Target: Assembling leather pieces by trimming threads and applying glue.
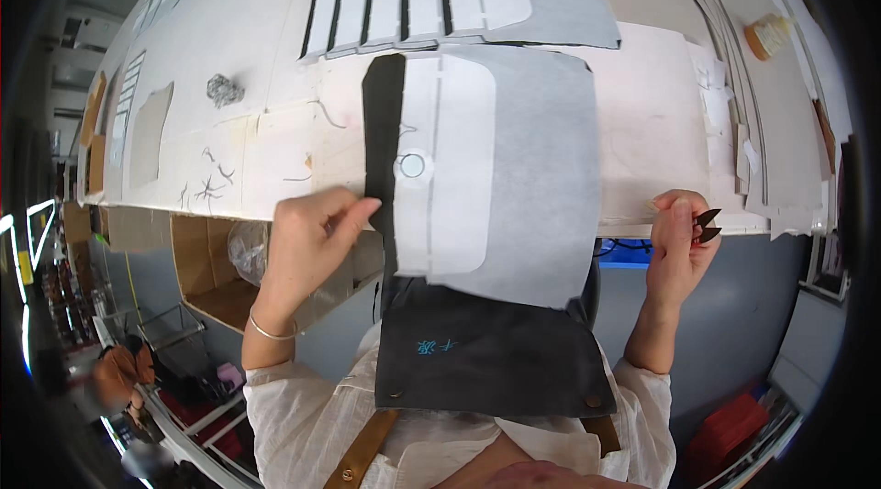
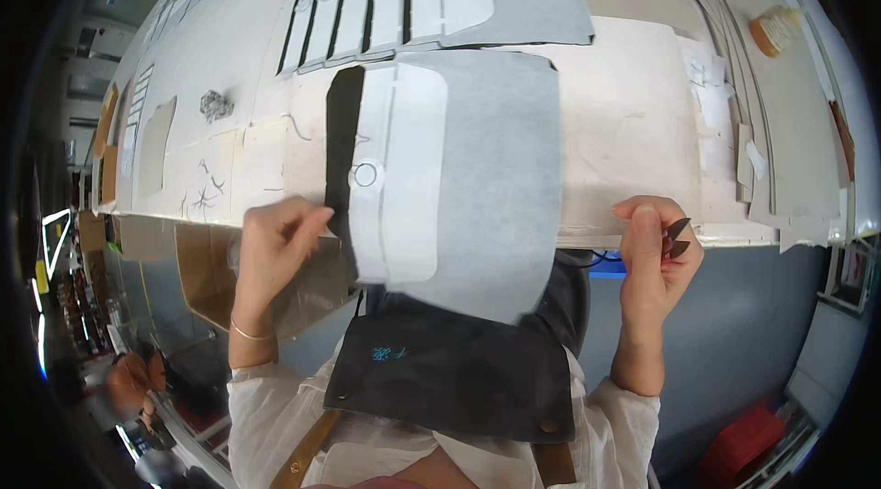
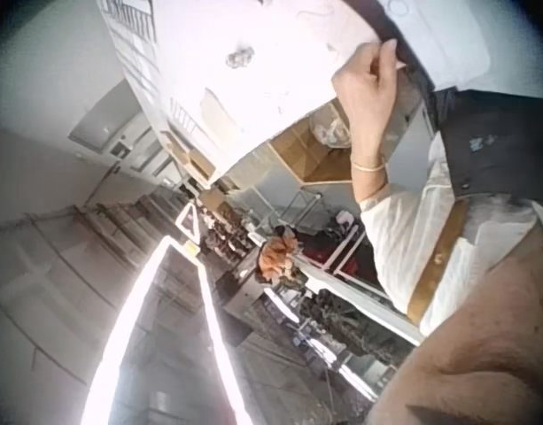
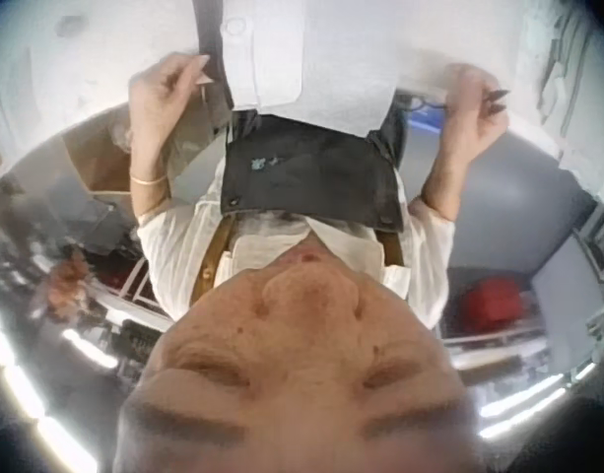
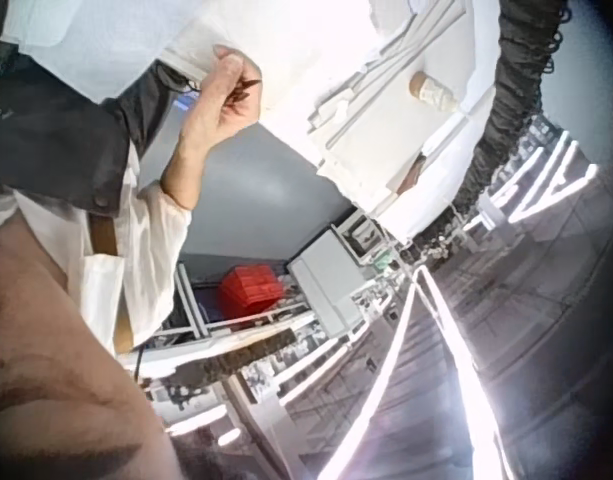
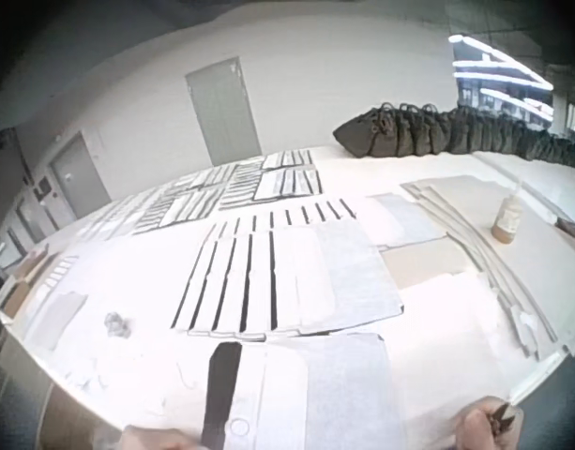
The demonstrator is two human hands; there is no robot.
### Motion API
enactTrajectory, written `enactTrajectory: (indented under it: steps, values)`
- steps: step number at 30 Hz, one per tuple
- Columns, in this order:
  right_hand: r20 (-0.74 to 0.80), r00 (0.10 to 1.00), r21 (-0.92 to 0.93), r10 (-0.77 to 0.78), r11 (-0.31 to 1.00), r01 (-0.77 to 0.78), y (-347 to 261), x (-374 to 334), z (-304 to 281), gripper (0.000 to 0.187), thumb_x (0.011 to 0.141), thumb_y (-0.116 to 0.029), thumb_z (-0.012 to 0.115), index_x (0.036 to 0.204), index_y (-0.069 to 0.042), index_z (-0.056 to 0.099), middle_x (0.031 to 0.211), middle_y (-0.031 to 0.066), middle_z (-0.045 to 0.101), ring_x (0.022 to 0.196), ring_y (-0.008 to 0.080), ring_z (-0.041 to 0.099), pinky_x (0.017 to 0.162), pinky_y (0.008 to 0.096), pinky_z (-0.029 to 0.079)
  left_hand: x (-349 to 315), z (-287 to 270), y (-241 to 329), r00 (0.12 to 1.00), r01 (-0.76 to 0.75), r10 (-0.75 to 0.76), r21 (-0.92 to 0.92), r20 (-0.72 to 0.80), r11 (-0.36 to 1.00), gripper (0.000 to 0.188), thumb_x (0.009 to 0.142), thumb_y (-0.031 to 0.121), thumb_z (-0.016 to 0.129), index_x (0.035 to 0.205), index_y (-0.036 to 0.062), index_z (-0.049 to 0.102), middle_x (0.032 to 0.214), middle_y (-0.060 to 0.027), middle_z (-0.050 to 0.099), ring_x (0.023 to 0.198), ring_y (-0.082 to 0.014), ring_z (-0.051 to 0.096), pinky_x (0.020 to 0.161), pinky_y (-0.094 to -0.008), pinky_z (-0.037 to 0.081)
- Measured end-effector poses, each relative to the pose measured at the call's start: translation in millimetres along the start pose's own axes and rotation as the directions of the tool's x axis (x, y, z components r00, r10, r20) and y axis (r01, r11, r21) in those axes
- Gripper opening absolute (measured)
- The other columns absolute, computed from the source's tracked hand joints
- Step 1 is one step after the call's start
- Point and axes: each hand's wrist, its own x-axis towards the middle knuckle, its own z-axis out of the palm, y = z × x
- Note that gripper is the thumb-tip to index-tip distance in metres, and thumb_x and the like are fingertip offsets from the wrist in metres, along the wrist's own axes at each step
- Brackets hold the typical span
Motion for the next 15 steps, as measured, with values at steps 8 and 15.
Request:
enactTrajectory:
  steps: [8,15]
  values:
    - [0.713,0.607,-0.296,-0.351,0.634,0.715,-8.0,36.3,76.7,0.028,0.074,-0.005,0.071,0.101,-0.007,0.067,0.08,0.0026,0.066,0.051,0.0124,0.053,0.048,0.0269,0.044,57.8,2.5,9.0,0.97,-0.243,0.244,-0.083,-0.002,0.966,0.016,0.083,0.005,0.075,0.097,0.0027,0.068,0.083,-0.0041,0.06,0.076,-0.0134,0.056,0.06,-0.0258,0.043]
    - [0.929,0.311,-0.217,-0.199,0.386,0.897,-13.5,30.2,122.9,0.045,0.078,-0.014,0.069,0.123,-0.012,0.066,0.133,-0.0011,0.062,0.058,0.0113,0.06,0.051,0.0251,0.049,72.2,-1.4,-5.5,0.936,-0.294,0.311,-0.123,0.162,0.948,0.011,0.085,0.004,0.072,0.091,0.0007,0.064,0.081,-0.0051,0.055,0.075,-0.0164,0.053,0.062,-0.0299,0.044]
